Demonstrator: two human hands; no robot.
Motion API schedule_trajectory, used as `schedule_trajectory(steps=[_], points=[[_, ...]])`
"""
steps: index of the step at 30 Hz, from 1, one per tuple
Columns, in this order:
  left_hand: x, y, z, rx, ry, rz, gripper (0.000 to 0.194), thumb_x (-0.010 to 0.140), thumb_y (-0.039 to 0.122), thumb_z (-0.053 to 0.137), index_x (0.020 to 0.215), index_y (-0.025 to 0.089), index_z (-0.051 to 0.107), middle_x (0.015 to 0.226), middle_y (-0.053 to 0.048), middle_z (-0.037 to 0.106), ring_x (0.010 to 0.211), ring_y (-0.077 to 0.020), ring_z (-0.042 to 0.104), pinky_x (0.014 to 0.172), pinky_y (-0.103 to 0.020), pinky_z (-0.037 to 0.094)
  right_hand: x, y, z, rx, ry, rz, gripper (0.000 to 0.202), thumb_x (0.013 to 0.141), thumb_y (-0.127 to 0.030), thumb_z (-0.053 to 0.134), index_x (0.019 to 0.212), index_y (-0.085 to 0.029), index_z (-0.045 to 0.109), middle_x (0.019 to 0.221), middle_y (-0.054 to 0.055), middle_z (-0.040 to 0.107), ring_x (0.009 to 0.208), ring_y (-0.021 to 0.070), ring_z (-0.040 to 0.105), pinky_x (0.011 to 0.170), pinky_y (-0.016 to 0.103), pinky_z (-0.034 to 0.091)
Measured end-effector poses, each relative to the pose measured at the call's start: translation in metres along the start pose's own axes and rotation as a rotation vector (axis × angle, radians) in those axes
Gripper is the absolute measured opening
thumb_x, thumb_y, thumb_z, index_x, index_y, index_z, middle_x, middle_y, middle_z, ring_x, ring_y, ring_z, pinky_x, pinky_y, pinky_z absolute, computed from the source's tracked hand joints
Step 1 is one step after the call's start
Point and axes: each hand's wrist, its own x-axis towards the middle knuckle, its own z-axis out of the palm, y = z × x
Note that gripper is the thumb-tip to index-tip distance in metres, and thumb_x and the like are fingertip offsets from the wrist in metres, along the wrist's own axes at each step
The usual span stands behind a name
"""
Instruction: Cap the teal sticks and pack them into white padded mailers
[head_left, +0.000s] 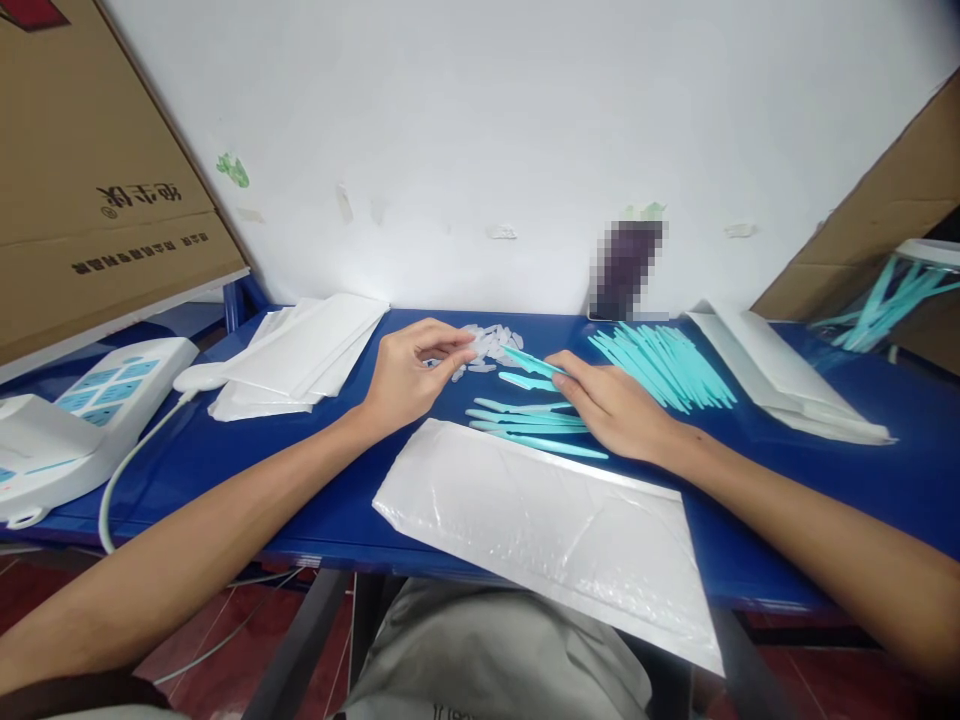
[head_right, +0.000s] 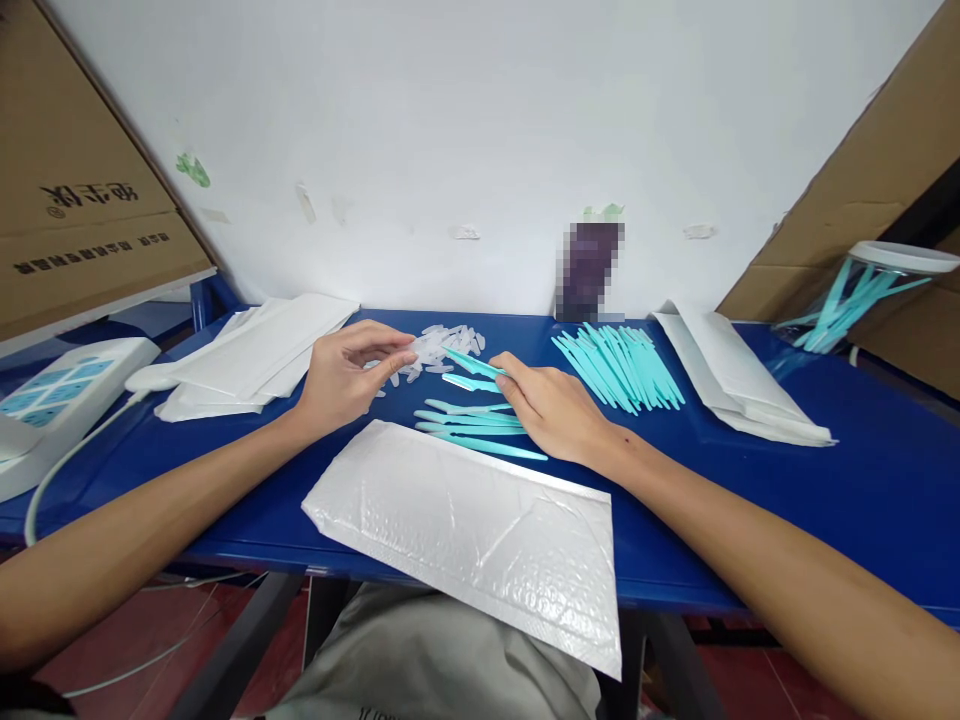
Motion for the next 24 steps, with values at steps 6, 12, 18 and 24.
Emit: schedule_trajectory(steps=[6,12,18,24], points=[[-0.0033,-0.0015,0.0019,-0.078,-0.085,-0.073,0.019,0.089,0.032,0.075,0.102,0.017,0.075,0.073,0.0,0.07,0.052,-0.0082,0.062,0.052,-0.021,0.053,-0.0001,-0.0004,-0.0002,-0.018,-0.029,-0.036,0.04,0.107,-0.046,0.024,0.117,-0.024,0.055,0.074,0.0,0.06,0.067,0.0201,0.057,0.063,0.031,0.034],[-0.0038,-0.0003,0.0057,-0.099,0.016,-0.005,0.011,0.09,0.029,0.075,0.094,0.021,0.08,0.085,-0.004,0.074,0.073,-0.0128,0.066,0.064,-0.025,0.054,0.0004,-0.0025,-0.0008,-0.018,-0.036,-0.042,0.039,0.107,-0.047,0.024,0.11,-0.023,0.055,0.072,0.001,0.059,0.064,0.0201,0.055,0.062,0.031,0.032],[-0.0038,-0.0005,0.0057,-0.158,0.031,-0.087,0.02,0.087,0.028,0.078,0.104,0.019,0.079,0.095,-0.006,0.078,0.083,-0.0153,0.072,0.077,-0.027,0.06,0.0,-0.0031,-0.0011,-0.016,-0.019,-0.041,0.036,0.107,-0.047,0.024,0.099,-0.023,0.051,0.068,0.0,0.055,0.061,0.0191,0.052,0.06,0.031,0.029],[-0.0057,-0.0021,0.0053,-0.058,-0.01,-0.082,0.014,0.085,0.032,0.078,0.091,0.019,0.08,0.092,-0.006,0.079,0.086,-0.018,0.073,0.075,-0.031,0.06,-0.0004,-0.0036,-0.0026,-0.017,-0.027,-0.046,0.036,0.107,-0.046,0.024,0.1,-0.024,0.052,0.068,0.0,0.056,0.061,0.0188,0.052,0.059,0.031,0.029]])
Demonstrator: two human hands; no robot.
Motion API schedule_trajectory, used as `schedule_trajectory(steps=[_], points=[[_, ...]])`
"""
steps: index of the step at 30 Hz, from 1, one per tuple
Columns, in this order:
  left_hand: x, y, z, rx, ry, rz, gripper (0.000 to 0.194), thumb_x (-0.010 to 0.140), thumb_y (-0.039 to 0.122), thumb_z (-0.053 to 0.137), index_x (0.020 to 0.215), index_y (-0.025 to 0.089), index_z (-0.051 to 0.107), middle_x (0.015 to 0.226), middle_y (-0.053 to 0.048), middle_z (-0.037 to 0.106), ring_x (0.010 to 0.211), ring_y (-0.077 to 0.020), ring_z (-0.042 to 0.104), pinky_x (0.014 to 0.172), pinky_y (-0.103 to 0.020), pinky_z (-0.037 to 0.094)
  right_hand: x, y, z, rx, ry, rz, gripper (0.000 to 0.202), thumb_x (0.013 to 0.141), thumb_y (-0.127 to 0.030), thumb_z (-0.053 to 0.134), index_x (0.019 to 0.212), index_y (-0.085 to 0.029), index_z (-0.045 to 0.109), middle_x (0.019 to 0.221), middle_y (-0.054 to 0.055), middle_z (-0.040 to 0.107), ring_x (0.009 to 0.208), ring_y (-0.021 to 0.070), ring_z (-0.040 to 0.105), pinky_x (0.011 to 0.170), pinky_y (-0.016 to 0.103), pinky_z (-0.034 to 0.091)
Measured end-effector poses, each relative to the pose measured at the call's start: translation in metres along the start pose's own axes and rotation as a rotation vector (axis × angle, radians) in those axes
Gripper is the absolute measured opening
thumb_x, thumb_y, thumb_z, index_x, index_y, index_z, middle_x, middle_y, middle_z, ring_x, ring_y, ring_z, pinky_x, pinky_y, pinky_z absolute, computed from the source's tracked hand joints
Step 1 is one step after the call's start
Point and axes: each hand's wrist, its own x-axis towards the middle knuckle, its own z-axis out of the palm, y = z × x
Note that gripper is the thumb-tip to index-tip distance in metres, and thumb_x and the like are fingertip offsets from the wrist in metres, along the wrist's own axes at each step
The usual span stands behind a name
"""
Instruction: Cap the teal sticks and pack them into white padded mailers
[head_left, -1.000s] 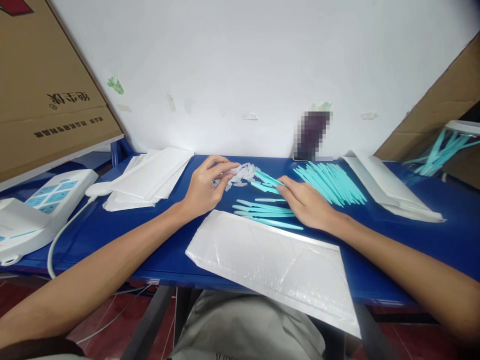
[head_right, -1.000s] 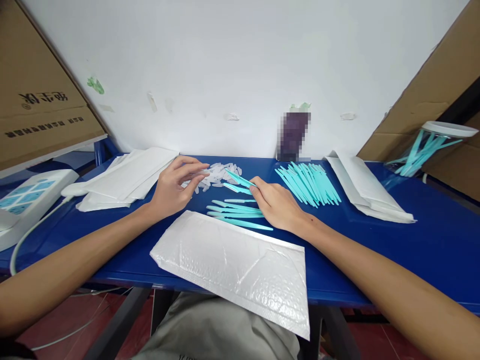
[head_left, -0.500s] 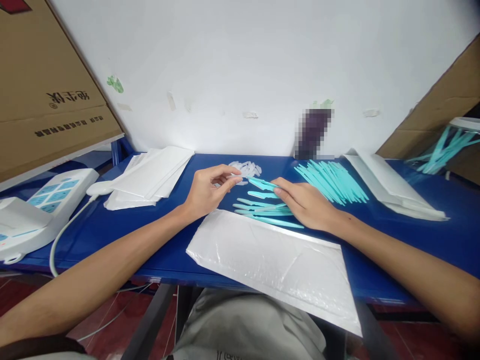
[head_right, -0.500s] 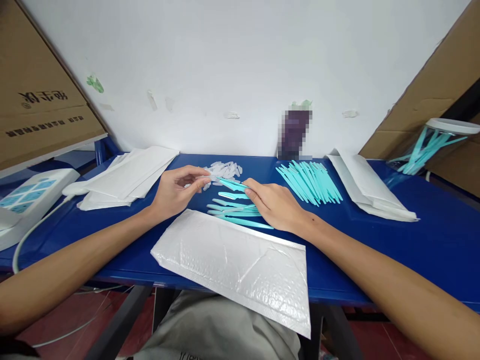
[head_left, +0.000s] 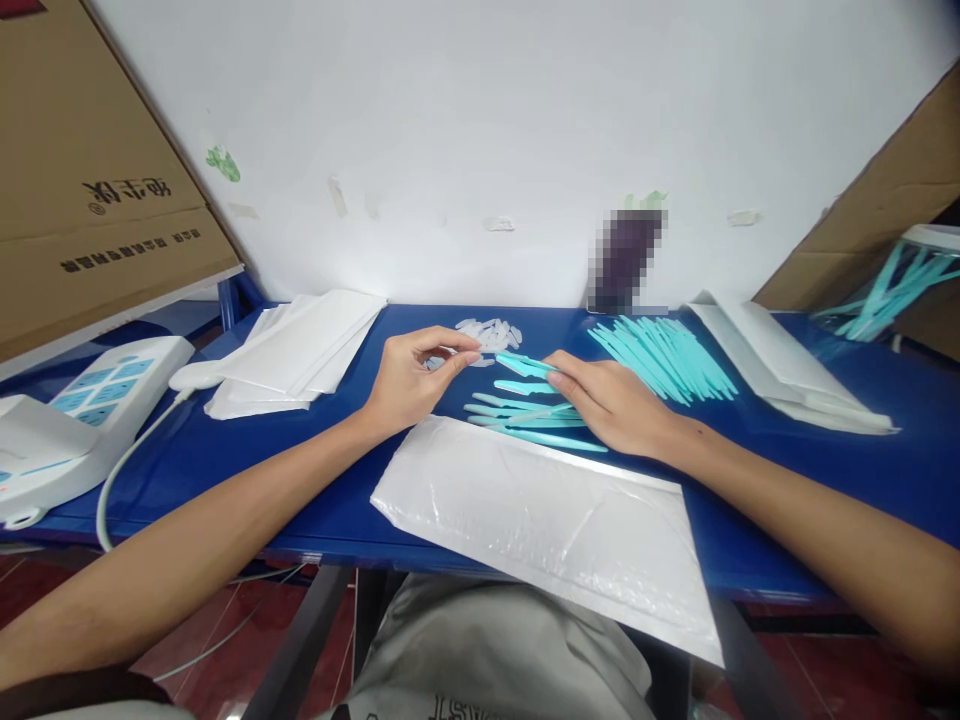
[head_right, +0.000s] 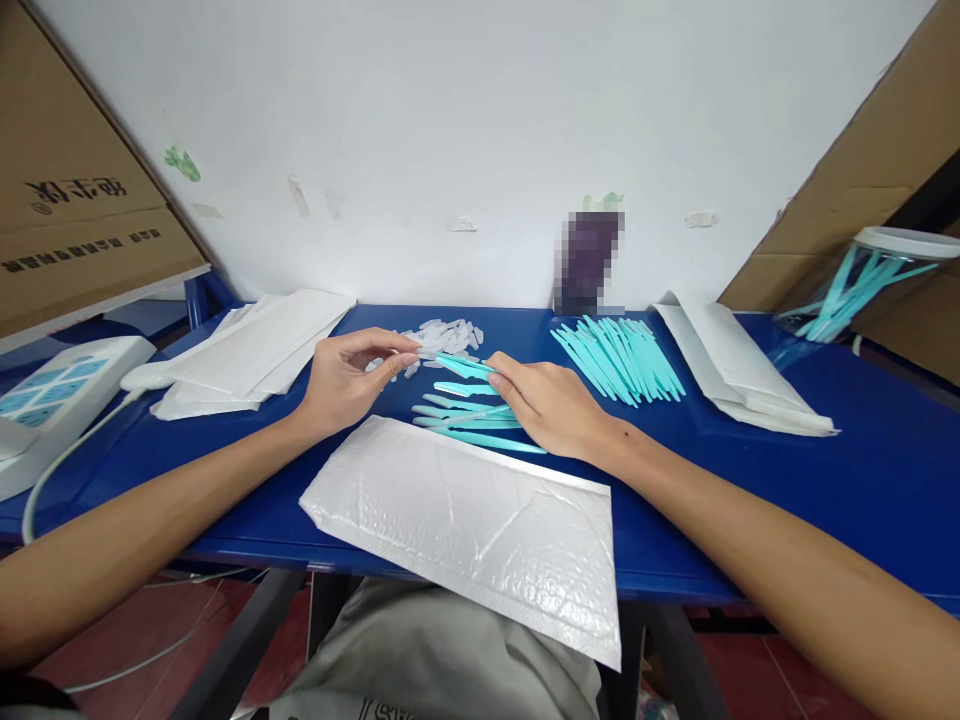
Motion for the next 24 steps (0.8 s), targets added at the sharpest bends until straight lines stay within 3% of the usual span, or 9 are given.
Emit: schedule_trajectory(steps=[8,17,21,24], points=[[0.001,0.007,0.003,-0.036,-0.131,0.089,0.012,0.09,0.032,0.074,0.092,0.022,0.08,0.095,-0.007,0.076,0.085,-0.0177,0.07,0.073,-0.033,0.057,-0.001,-0.008,0.0,-0.096,-0.026,-0.046,0.037,0.108,-0.044,0.022,0.096,-0.023,0.05,0.072,0.001,0.059,0.062,0.0192,0.052,0.06,0.031,0.027],[0.0,0.016,0.006,0.026,-0.146,0.122,0.01,0.091,0.031,0.073,0.088,0.023,0.078,0.089,-0.004,0.078,0.084,-0.0191,0.067,0.083,-0.039,0.052,-0.005,-0.021,-0.002,-0.204,-0.017,-0.022,0.038,0.108,-0.043,0.022,0.098,-0.023,0.053,0.074,0.003,0.065,0.061,0.0196,0.056,0.056,0.031,0.023],[0.004,0.006,0.001,0.134,-0.183,0.081,0.024,0.1,0.036,0.058,0.112,0.024,0.074,0.106,-0.006,0.076,0.098,-0.0203,0.066,0.086,-0.037,0.052,-0.002,-0.015,-0.002,-0.197,-0.002,0.009,0.039,0.107,-0.045,0.023,0.105,-0.022,0.055,0.075,0.003,0.066,0.061,0.02,0.056,0.056,0.032,0.024],[0.008,-0.009,-0.012,0.41,-0.261,0.128,0.034,0.104,0.035,0.046,0.123,0.02,0.071,0.117,-0.01,0.07,0.108,-0.0246,0.06,0.097,-0.043,0.047,-0.001,-0.005,-0.003,-0.185,0.034,0.078,0.037,0.106,-0.045,0.027,0.112,-0.021,0.055,0.073,0.004,0.065,0.062,0.0214,0.057,0.057,0.032,0.026]])
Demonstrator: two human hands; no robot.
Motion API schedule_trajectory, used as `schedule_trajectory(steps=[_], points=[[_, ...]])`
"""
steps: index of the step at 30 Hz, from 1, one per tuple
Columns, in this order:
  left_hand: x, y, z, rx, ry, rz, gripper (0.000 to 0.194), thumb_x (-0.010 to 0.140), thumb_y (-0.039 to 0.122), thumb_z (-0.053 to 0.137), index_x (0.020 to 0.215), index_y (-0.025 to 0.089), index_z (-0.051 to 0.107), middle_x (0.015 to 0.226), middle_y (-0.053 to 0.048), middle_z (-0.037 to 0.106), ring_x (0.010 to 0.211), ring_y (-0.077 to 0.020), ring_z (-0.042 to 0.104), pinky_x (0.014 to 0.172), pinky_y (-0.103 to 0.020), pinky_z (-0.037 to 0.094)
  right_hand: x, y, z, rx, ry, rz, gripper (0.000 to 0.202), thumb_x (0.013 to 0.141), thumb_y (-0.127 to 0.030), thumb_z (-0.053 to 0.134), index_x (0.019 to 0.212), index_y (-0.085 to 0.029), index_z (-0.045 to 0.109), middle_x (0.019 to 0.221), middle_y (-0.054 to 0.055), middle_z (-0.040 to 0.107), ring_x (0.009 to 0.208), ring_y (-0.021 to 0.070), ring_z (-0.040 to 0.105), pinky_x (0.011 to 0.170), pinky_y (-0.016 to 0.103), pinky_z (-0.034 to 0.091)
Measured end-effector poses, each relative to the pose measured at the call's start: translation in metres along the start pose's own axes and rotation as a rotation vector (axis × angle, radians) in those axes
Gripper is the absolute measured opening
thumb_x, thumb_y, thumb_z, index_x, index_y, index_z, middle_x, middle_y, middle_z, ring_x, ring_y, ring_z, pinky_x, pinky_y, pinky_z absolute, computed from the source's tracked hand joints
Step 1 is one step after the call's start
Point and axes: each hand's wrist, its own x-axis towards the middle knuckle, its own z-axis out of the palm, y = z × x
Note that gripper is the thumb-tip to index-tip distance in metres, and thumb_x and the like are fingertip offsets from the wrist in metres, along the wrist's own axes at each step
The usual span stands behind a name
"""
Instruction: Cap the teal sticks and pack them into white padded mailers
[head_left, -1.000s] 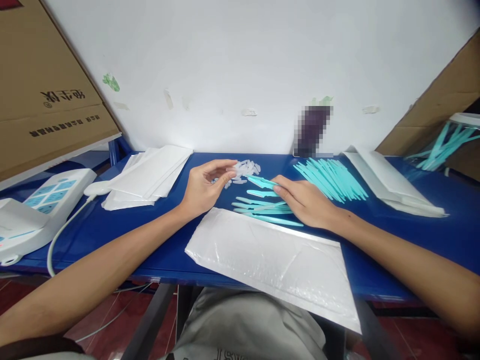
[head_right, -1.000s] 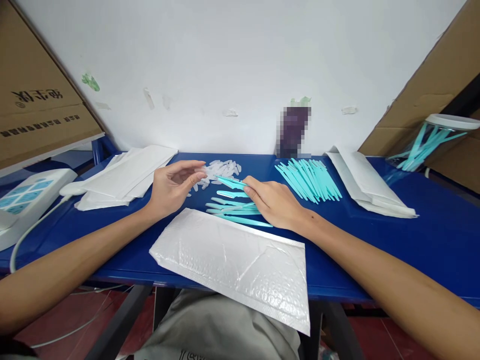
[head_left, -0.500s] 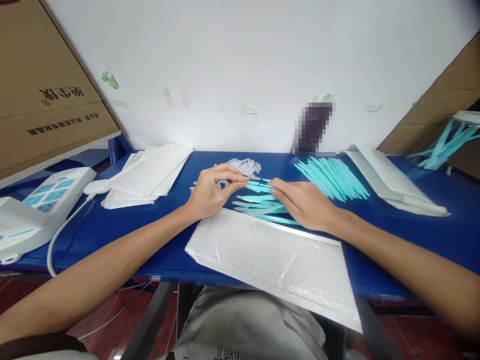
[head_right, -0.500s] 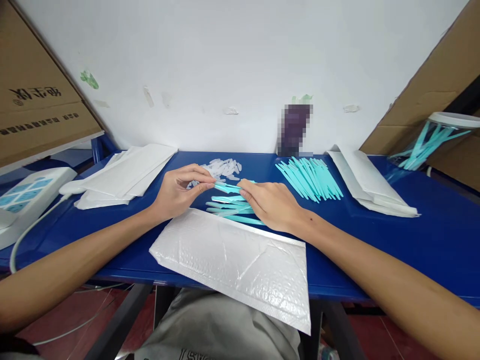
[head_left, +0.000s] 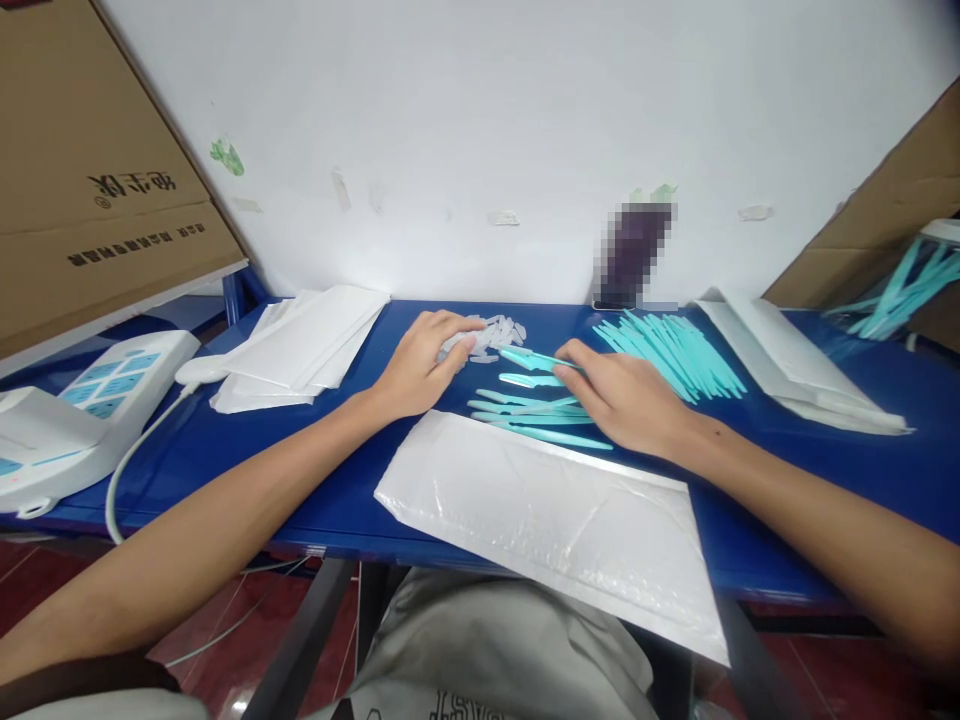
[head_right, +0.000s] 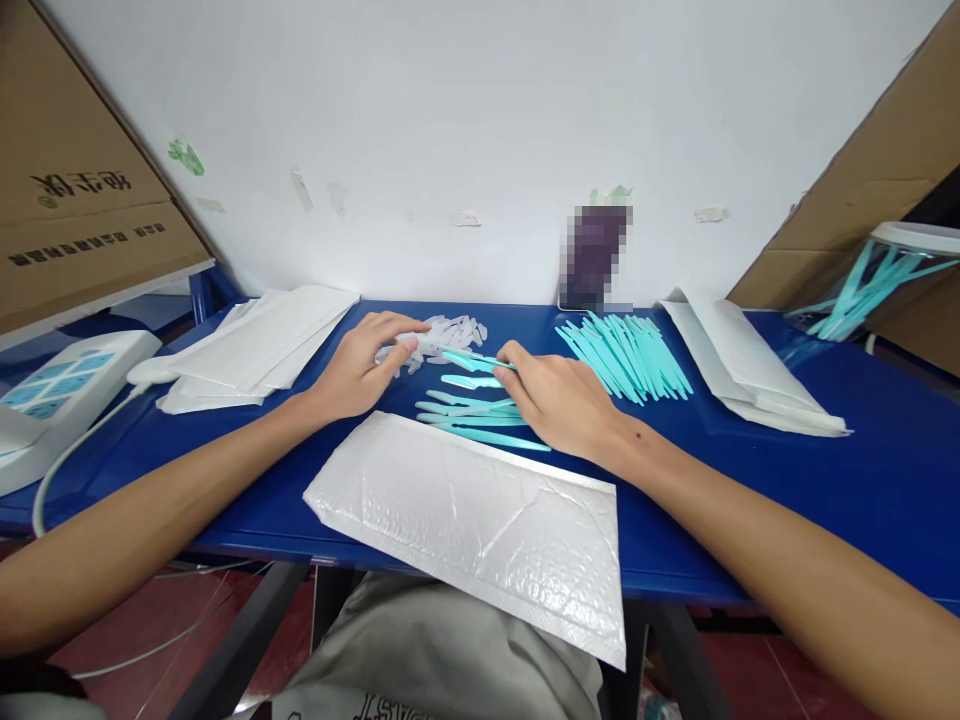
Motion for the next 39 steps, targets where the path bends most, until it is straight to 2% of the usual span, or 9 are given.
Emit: schedule_trajectory(steps=[3,6,11,15,21,25,33,39], points=[[-0.003,-0.017,-0.007,0.303,-0.196,0.083,0.034,0.102,0.035,0.048,0.113,0.02,0.076,0.121,-0.014,0.064,0.114,-0.0323,0.052,0.098,-0.052,0.042,0.002,0.009,0.0,0.015,0.021,0.05,0.035,0.105,-0.044,0.031,0.11,-0.021,0.056,0.074,0.004,0.065,0.065,0.0222,0.058,0.058,0.032,0.029],[-0.005,-0.024,-0.011,0.43,-0.287,0.103,0.033,0.102,0.033,0.048,0.116,0.023,0.076,0.124,-0.016,0.059,0.113,-0.0343,0.049,0.093,-0.052,0.042,0.003,0.014,0.0,0.025,0.01,0.061,0.033,0.105,-0.043,0.031,0.105,-0.022,0.056,0.075,0.004,0.064,0.067,0.0219,0.058,0.059,0.032,0.029],[-0.006,-0.021,-0.011,0.501,-0.309,0.119,0.036,0.1,0.025,0.045,0.118,0.023,0.076,0.119,-0.017,0.059,0.107,-0.0336,0.049,0.088,-0.049,0.04,0.005,0.013,0.003,0.025,-0.037,0.054,0.033,0.105,-0.043,0.028,0.089,-0.023,0.048,0.069,0.002,0.058,0.064,0.0205,0.053,0.059,0.032,0.026],[-0.006,-0.022,-0.012,0.463,-0.332,0.144,0.036,0.098,0.019,0.044,0.112,0.022,0.077,0.116,-0.015,0.064,0.108,-0.0331,0.049,0.088,-0.047,0.038,0.006,0.013,0.005,0.028,-0.056,0.058,0.032,0.105,-0.043,0.028,0.088,-0.023,0.047,0.068,0.003,0.057,0.061,0.0204,0.051,0.058,0.032,0.025],[-0.002,-0.027,-0.014,0.351,-0.355,0.154,0.028,0.1,0.03,0.051,0.101,0.027,0.079,0.102,-0.007,0.072,0.096,-0.0252,0.055,0.091,-0.043,0.032,0.006,0.013,0.007,0.054,-0.031,0.069,0.033,0.105,-0.045,0.027,0.09,-0.024,0.048,0.066,0.002,0.057,0.058,0.0208,0.051,0.056,0.031,0.026],[-0.002,-0.028,-0.015,0.32,-0.359,0.185,0.024,0.1,0.034,0.055,0.102,0.031,0.08,0.102,-0.005,0.072,0.095,-0.0238,0.056,0.088,-0.04,0.031,0.006,0.014,0.007,0.093,-0.012,0.055,0.033,0.105,-0.046,0.028,0.089,-0.024,0.047,0.067,0.002,0.057,0.059,0.0212,0.052,0.058,0.031,0.027],[-0.002,-0.02,-0.01,0.401,-0.335,0.267,0.029,0.103,0.032,0.049,0.1,0.025,0.078,0.106,-0.008,0.069,0.1,-0.0258,0.054,0.086,-0.04,0.035,0.005,0.014,0.009,0.124,-0.014,0.014,0.032,0.105,-0.045,0.029,0.087,-0.024,0.046,0.07,0.003,0.058,0.061,0.0209,0.051,0.059,0.031,0.028],[-0.001,-0.013,-0.009,0.371,-0.282,0.201,0.028,0.104,0.027,0.044,0.102,0.018,0.071,0.105,-0.011,0.07,0.098,-0.0271,0.052,0.083,-0.04,0.036,0.006,0.013,0.01,0.102,-0.004,0.033,0.033,0.105,-0.045,0.029,0.091,-0.023,0.049,0.069,0.003,0.058,0.061,0.0213,0.052,0.058,0.031,0.028]])
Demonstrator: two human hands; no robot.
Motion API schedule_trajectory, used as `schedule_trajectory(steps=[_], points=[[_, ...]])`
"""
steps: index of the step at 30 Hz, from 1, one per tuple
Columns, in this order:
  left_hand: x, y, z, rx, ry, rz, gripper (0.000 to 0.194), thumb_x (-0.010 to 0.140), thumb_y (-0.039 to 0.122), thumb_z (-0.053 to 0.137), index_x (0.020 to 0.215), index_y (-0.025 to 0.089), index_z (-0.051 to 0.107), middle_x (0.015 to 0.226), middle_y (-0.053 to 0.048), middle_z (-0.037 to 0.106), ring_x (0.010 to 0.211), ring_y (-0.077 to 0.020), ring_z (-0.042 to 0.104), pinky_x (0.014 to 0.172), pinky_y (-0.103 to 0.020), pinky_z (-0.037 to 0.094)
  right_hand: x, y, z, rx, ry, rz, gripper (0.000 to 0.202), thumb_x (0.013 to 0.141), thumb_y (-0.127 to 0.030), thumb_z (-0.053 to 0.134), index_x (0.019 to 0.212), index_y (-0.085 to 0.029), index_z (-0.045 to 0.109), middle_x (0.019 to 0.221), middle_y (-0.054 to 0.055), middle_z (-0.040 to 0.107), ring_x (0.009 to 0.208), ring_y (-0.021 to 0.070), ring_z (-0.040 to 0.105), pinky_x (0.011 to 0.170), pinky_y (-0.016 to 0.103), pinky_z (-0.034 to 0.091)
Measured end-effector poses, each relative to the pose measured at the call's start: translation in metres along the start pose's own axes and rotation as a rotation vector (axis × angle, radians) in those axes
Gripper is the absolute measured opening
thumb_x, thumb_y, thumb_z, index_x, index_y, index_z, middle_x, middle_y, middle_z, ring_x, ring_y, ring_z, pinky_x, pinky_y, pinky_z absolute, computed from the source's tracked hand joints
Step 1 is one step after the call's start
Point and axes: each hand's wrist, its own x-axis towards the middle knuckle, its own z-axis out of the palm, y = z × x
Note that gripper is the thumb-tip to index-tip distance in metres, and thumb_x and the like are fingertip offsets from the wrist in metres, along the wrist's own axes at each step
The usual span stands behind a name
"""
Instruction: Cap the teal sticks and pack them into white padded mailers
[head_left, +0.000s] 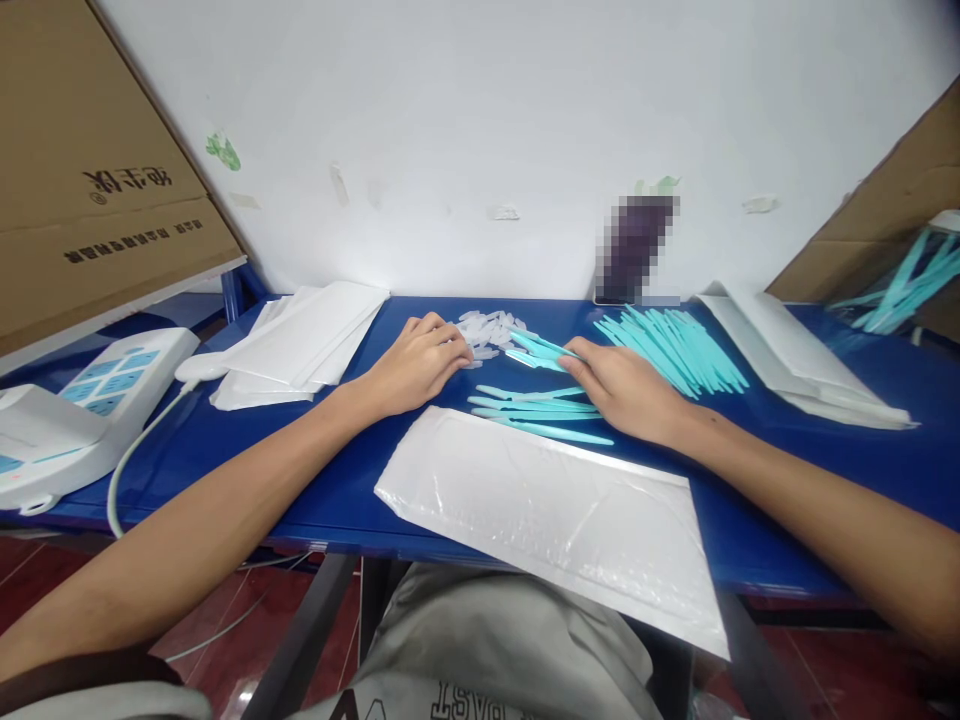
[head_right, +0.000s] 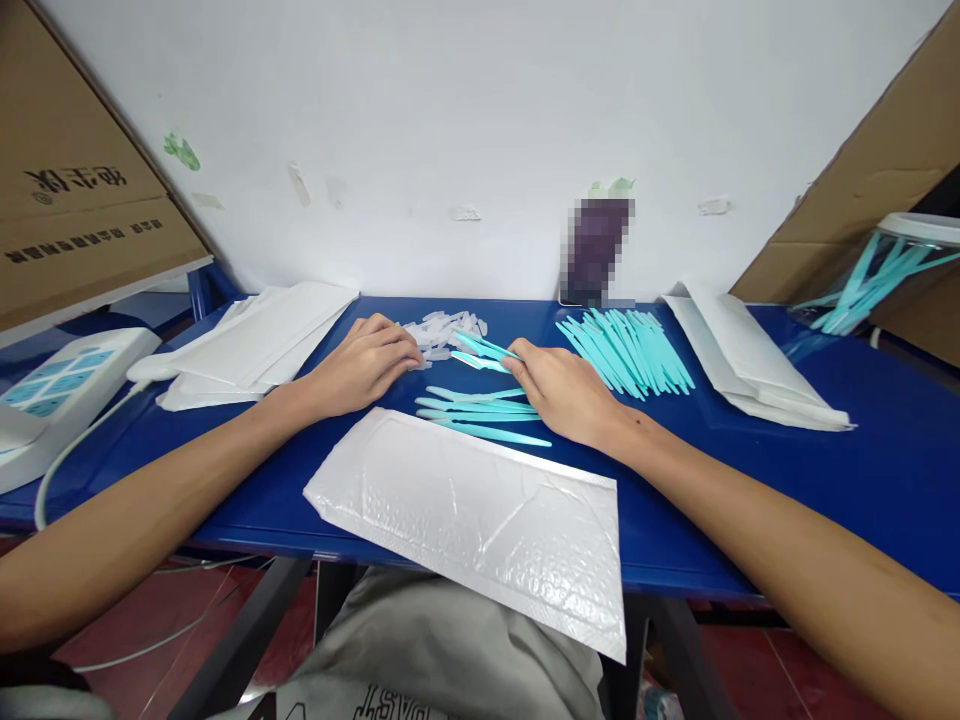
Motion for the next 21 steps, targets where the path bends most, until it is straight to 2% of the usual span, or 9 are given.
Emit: schedule_trajectory(steps=[6,11,14,17,21], points=[[0.003,0.017,-0.002,-0.316,0.137,-0.131,0.023,0.104,0.026,0.045,0.102,0.018,0.066,0.086,-0.003,0.074,0.082,-0.0196,0.06,0.082,-0.035,0.041,-0.001,-0.001,0.001,0.029,0.026,-0.016,0.031,0.105,-0.044,0.031,0.093,-0.023,0.05,0.064,0.001,0.055,0.059,0.0204,0.051,0.058,0.03,0.028],[0.007,0.031,0.004,-0.669,0.233,-0.278,0.024,0.101,0.032,0.052,0.096,0.017,0.07,0.08,-0.002,0.073,0.078,-0.0161,0.067,0.074,-0.028,0.049,-0.002,-0.004,-0.001,0.058,0.055,-0.021,0.03,0.105,-0.044,0.031,0.094,-0.023,0.051,0.063,0.0,0.053,0.059,0.0204,0.05,0.059,0.031,0.029],[0.008,0.031,0.008,-0.769,0.244,-0.306,0.023,0.1,0.033,0.055,0.097,0.017,0.072,0.083,-0.003,0.075,0.077,-0.0152,0.068,0.074,-0.027,0.052,-0.003,-0.005,-0.002,0.07,0.073,-0.034,0.031,0.105,-0.044,0.031,0.096,-0.023,0.052,0.066,0.001,0.056,0.06,0.0199,0.05,0.06,0.031,0.029],[0.008,0.029,0.01,-0.825,0.321,-0.336,0.02,0.096,0.032,0.063,0.098,0.017,0.075,0.092,-0.005,0.076,0.083,-0.0155,0.07,0.077,-0.027,0.053,-0.004,-0.005,-0.001,0.073,0.061,-0.05,0.031,0.106,-0.045,0.031,0.096,-0.023,0.051,0.068,0.0,0.055,0.06,0.0192,0.049,0.06,0.031,0.029],[0.009,0.028,0.01,-0.879,0.402,-0.372,0.016,0.087,0.032,0.074,0.093,0.017,0.077,0.092,-0.006,0.077,0.085,-0.0167,0.07,0.076,-0.028,0.053,-0.004,-0.005,0.0,0.075,0.049,-0.061,0.03,0.106,-0.045,0.031,0.094,-0.024,0.049,0.067,0.0,0.053,0.061,0.0192,0.048,0.06,0.03,0.029]])
